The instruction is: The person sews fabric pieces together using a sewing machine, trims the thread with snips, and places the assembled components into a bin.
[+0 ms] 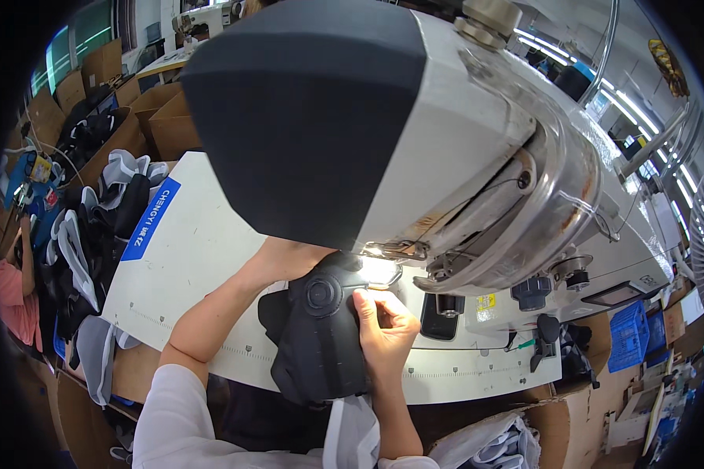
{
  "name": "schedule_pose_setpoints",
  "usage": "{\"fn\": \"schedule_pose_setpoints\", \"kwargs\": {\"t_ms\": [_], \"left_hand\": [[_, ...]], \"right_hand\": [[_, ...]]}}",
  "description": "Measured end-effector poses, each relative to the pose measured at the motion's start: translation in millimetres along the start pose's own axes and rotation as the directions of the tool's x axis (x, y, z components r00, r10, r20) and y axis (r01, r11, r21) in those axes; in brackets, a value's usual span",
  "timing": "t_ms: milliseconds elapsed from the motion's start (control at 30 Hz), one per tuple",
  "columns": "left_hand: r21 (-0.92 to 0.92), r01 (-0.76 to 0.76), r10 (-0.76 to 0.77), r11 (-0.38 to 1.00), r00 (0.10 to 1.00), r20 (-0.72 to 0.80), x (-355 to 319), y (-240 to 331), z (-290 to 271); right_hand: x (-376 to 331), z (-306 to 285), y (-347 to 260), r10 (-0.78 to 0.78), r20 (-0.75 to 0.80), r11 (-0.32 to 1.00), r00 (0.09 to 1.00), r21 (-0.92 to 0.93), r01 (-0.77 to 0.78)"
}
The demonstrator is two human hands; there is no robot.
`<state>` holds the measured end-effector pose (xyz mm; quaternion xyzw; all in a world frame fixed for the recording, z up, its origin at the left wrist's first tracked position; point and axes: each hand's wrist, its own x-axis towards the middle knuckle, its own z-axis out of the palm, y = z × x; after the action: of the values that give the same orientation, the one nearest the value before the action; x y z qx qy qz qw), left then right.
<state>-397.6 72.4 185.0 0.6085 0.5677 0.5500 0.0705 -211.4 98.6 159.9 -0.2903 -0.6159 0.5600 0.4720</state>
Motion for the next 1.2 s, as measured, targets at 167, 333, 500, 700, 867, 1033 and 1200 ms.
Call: {"fn": "schedule_pose_setpoints", "kwargs": {"t_ms": [167, 333, 500, 700, 867, 1033, 1200], "left_hand": [[0.129, -0.017, 0.014, 0.991, 1.000, 0.023, 4.1, -26.7, 5.9], [0.156, 0.051, -0.060, 0.986, 0.997, 0.054, 6.7, -31.1, 6.4], [0.090, 0.003, -0.009, 0.996, 0.998, 0.057, 9.3, -27.3, 4.1], [0.006, -0.073, 0.073, 0.997, 0.997, 0.017, 7.5, -25.3, -2.7], [-0.031, -0.126, 0.126, 0.992, 0.992, -0.008, 7.4, -26.4, -3.5], [-0.065, -0.177, 0.175, 0.982, 0.984, -0.035, 5.3, -29.9, 0.0], [-0.225, -0.027, 0.019, 0.974, 0.999, -0.038, 6.3, -33.1, 2.7]], "right_hand": [[0.4, 7.6, 10.8, 0.001, -0.084, 1.000, 0.996, 0.020, 0.001], [-0.1, 10.5, 14.9, -0.058, -0.103, 0.998, 0.993, -0.003, 0.058], [-6.4, 17.4, 7.6, 0.003, -0.117, 0.999, 0.993, 0.047, 0.003], [-10.9, 21.6, 6.9, -0.054, -0.135, 0.985, 0.989, -0.169, 0.031], [-9.1, 18.7, 22.5, -0.104, -0.182, 0.993, 0.978, -0.072, 0.092], [-3.7, 12.5, 22.6, -0.049, -0.158, 0.991, 0.986, -0.127, 0.029], [3.8, 8.4, 21.9, -0.071, -0.227, 0.983, 0.971, -0.180, 0.030]]}}
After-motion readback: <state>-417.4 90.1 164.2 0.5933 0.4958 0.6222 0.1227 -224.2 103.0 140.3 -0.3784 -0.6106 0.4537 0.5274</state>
